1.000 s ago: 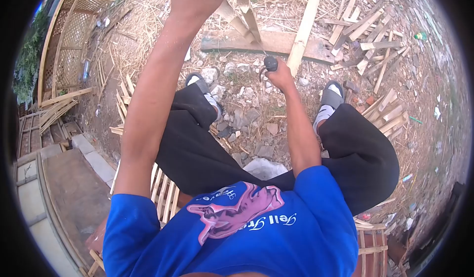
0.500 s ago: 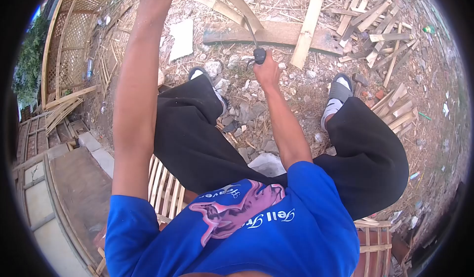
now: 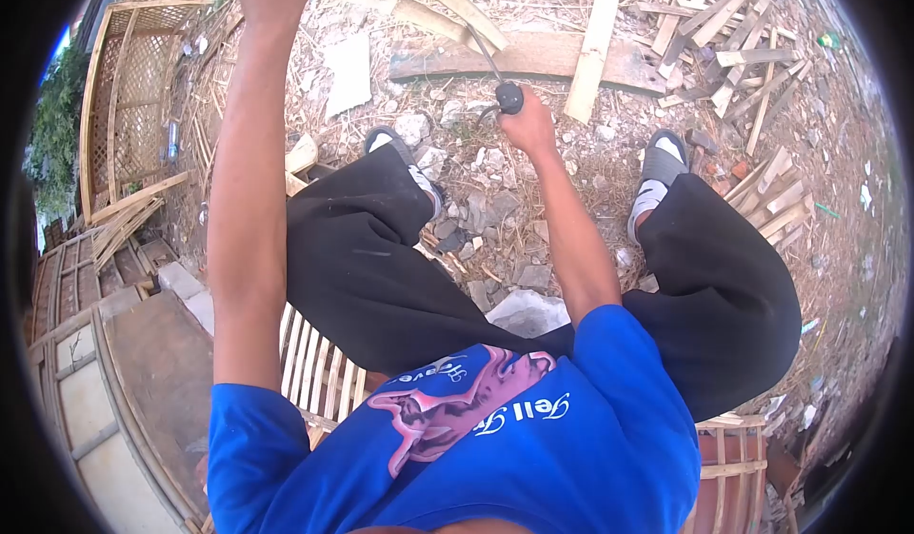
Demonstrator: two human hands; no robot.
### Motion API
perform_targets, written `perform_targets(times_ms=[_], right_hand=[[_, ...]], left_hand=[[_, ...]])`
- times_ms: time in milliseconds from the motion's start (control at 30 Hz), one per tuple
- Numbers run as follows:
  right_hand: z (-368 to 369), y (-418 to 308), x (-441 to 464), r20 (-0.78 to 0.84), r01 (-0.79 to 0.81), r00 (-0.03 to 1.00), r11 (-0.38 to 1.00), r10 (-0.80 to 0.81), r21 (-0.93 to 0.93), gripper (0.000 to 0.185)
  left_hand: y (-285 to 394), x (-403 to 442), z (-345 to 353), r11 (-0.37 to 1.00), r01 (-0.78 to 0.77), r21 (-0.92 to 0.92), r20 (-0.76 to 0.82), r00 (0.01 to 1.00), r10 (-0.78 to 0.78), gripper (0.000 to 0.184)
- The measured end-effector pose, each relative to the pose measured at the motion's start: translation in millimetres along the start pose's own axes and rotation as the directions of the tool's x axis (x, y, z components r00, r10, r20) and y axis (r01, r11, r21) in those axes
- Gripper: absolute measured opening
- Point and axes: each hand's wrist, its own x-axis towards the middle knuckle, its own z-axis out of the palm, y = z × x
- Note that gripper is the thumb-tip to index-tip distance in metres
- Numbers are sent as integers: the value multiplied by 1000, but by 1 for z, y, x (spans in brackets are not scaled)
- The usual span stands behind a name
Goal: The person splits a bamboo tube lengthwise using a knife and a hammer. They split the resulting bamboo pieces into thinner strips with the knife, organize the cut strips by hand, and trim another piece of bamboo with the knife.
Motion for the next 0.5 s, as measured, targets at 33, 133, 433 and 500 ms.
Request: perform_targets(times_ms=[33,133,433,500], right_hand=[[-5,-12,-8,-18,35,999,999,-34,29,42],[-12,-62,-16,-40,151,988,978,-147,140,40],[-8,127,-5,-5,-170,985,969,172,-179,46],[-9,144,-15,31,-231,971,959,239,-162,41]], left_hand=[[0,-1,1,1000,-13,-26,-25,1000,12,29],[3,-1,1,997,-40,-72,-22,999,38,28],[13,-3,-8,998,-17,-63,14,1000,18,24],[10,-9,-6,999,-10,-47,62,998,13,23]])
